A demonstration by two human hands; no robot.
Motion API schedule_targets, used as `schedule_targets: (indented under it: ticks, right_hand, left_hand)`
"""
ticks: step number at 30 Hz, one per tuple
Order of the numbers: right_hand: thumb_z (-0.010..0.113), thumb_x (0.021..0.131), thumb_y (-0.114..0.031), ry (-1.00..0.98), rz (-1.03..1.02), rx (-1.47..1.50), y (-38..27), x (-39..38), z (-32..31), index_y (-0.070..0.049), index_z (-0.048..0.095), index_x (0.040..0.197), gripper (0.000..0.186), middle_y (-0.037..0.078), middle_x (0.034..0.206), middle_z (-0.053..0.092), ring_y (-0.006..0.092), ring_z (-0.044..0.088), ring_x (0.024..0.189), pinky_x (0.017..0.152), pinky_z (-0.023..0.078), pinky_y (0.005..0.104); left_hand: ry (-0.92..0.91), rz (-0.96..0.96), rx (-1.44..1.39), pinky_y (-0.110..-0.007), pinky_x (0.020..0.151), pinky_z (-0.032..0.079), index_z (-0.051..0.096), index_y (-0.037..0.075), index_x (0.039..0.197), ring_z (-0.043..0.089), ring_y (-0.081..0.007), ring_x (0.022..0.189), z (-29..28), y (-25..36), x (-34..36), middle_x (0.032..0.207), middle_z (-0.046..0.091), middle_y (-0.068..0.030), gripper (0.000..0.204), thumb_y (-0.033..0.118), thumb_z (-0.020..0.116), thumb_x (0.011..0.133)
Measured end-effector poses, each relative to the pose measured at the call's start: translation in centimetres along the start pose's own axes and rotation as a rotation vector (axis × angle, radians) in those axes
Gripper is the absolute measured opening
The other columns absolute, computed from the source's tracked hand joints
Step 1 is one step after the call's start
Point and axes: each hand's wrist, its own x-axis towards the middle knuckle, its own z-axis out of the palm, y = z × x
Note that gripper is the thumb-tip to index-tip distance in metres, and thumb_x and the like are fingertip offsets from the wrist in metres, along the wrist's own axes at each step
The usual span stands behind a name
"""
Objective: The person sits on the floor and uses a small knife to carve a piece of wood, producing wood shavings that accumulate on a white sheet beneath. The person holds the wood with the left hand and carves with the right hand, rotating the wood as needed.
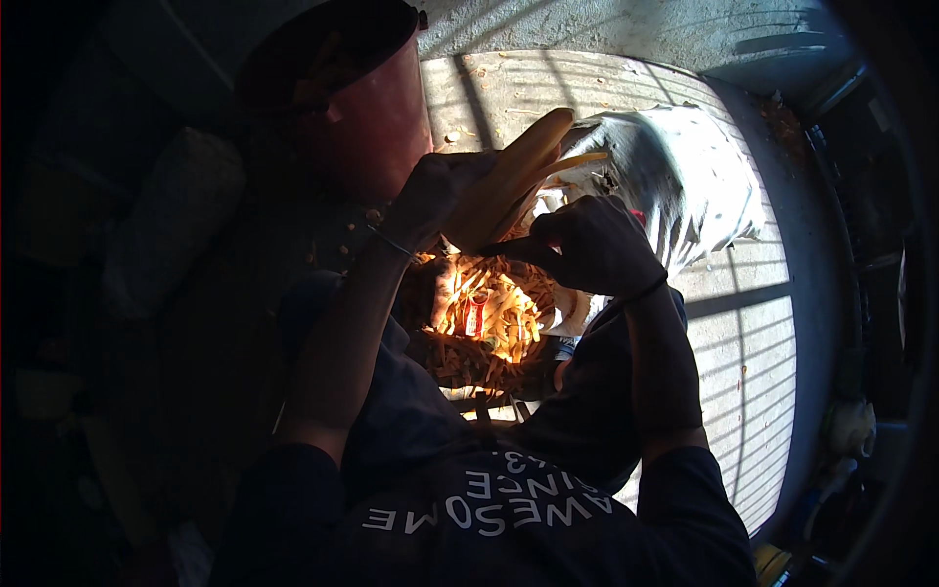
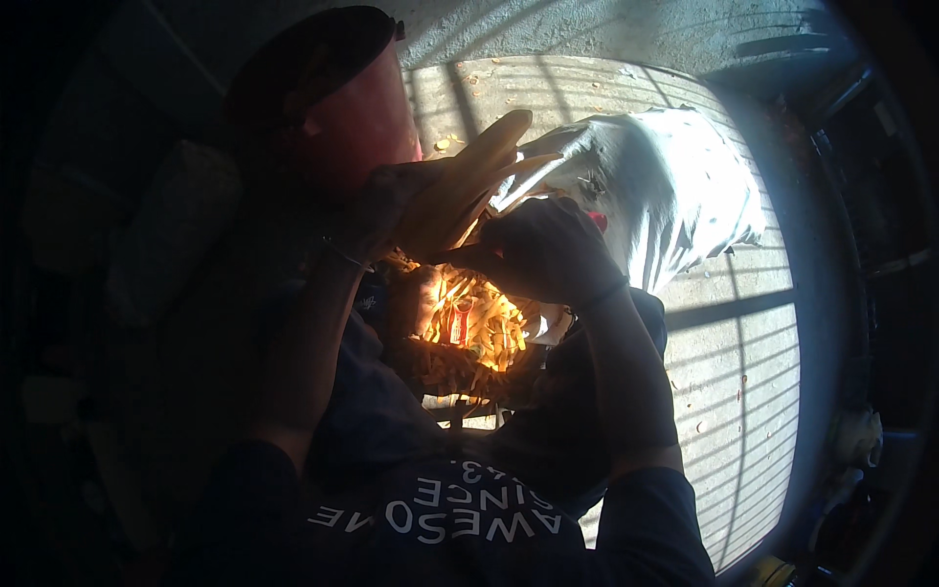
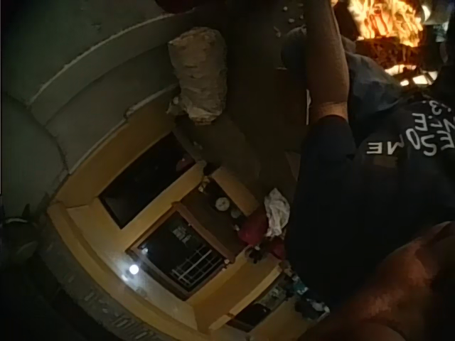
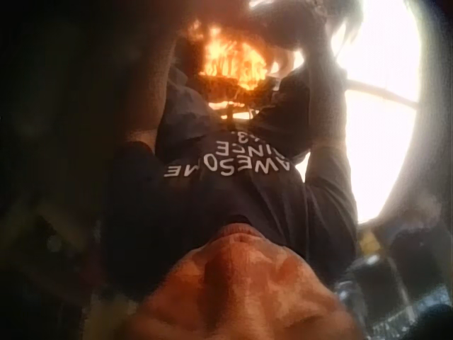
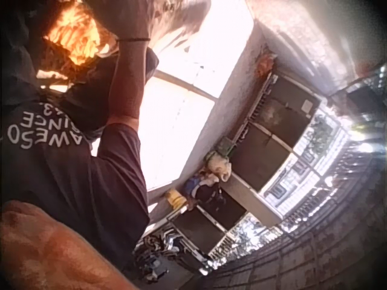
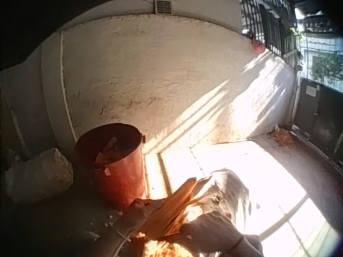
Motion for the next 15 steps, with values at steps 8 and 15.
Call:
schedule_targets:
  ticks: [8,15]
  right_hand:
    - [0.060,0.092,-0.055,-0.110,0.110,-0.153,-0.7,-0.1,-0.6,-0.014,0.068,0.065,0.050,0.007,0.063,0.063,0.0302,0.066,0.066,0.066,0.049,0.0428]
    - [0.071,0.088,-0.046,0.070,0.069,-0.185,-0.9,-0.3,0.2,-0.016,0.069,0.065,0.038,0.012,0.057,0.058,0.0334,0.061,0.055,0.053,0.044,0.0452]
  left_hand:
    - [0.113,0.067,0.145,-0.025,0.082,0.051,0.073,-0.002,0.115,0.064,-0.0059,0.090,0.7,-0.9,0.1,0.098,0.075,-0.0040,0.035,0.028,0.067,0.098]
    - [0.198,0.092,0.308,-0.026,0.083,0.052,0.072,-0.003,0.115,0.063,-0.0061,0.091,1.0,-0.5,-0.5,0.098,0.075,-0.0040,0.036,0.028,0.065,0.100]
